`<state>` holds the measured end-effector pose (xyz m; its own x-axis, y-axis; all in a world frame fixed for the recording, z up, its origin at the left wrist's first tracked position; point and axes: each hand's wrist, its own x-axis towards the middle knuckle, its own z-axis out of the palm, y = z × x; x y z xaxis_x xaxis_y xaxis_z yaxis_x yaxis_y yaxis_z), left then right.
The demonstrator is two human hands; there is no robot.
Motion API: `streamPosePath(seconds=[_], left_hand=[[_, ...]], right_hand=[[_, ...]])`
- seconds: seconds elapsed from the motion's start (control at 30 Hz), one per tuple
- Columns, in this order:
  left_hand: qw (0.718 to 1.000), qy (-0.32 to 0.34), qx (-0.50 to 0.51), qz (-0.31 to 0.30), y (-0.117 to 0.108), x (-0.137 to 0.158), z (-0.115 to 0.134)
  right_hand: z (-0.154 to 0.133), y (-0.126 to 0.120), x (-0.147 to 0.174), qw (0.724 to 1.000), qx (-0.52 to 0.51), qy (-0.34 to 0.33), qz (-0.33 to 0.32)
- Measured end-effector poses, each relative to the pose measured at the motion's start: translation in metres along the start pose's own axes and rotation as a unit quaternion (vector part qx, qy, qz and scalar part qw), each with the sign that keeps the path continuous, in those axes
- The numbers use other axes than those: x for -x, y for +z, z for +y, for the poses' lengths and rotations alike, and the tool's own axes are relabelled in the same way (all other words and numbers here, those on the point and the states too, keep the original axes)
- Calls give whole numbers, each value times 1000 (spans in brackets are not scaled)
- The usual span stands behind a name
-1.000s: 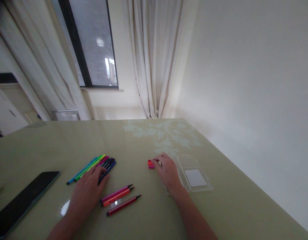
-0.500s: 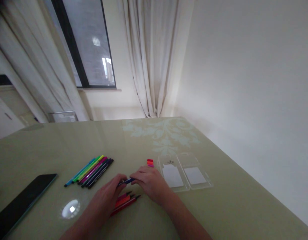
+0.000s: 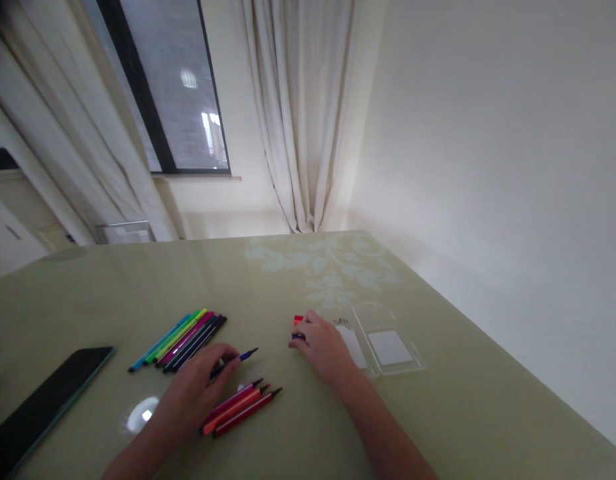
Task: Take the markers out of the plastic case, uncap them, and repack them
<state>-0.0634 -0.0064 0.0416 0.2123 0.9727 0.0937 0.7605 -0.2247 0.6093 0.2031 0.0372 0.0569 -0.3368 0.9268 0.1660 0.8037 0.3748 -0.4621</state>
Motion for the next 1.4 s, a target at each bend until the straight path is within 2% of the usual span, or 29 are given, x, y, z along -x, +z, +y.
streamPosePath(seconds=[0.07,0.13,0.23,0.3,0.37,0.47,0.63,0.73,0.9,1.0,1.17,1.27,1.37,1.4], left_hand=[[999,-1,4,-36,1,-1,0],[999,-12,-1,-34,-1,-3,-3],[995,-47,-52,73,-5,-6,-17],[979,-79,-120,142,-8,-7,-28],[965,-106,-178,159,-9,-6,-37],[963,-117,-204,131,-9,-5,-43],[969,-98,-192,117,-10,-7,-40],[985,-45,-133,96,-4,-9,-26],[1000,-7,-5,8,18,-4,5],[1000,17,-19,-16,24,0,14],[997,11,-69,-45,24,0,15],[994,-17,-99,-43,15,-3,7],[993,-60,-98,8,-2,-7,-7],[994,-55,-94,32,-6,-8,-11]], right_hand=[[-2,4,-1,999,25,11,-28],[0,4,-2,999,31,19,-28],[5,1,-3,999,16,24,14],[6,-1,-2,998,0,19,63],[6,-1,-2,994,-13,11,104],[5,1,-1,993,-18,-6,121],[-5,9,0,995,-13,-35,89],[-16,15,2,995,-27,-66,69],[-28,24,6,986,-28,-161,31],[-26,25,6,982,-29,-184,18],[-18,19,2,973,-59,-220,24],[-2,5,0,976,-64,-196,69],[21,-13,-2,979,-73,-94,163],[26,-17,-3,978,-69,-66,184]])
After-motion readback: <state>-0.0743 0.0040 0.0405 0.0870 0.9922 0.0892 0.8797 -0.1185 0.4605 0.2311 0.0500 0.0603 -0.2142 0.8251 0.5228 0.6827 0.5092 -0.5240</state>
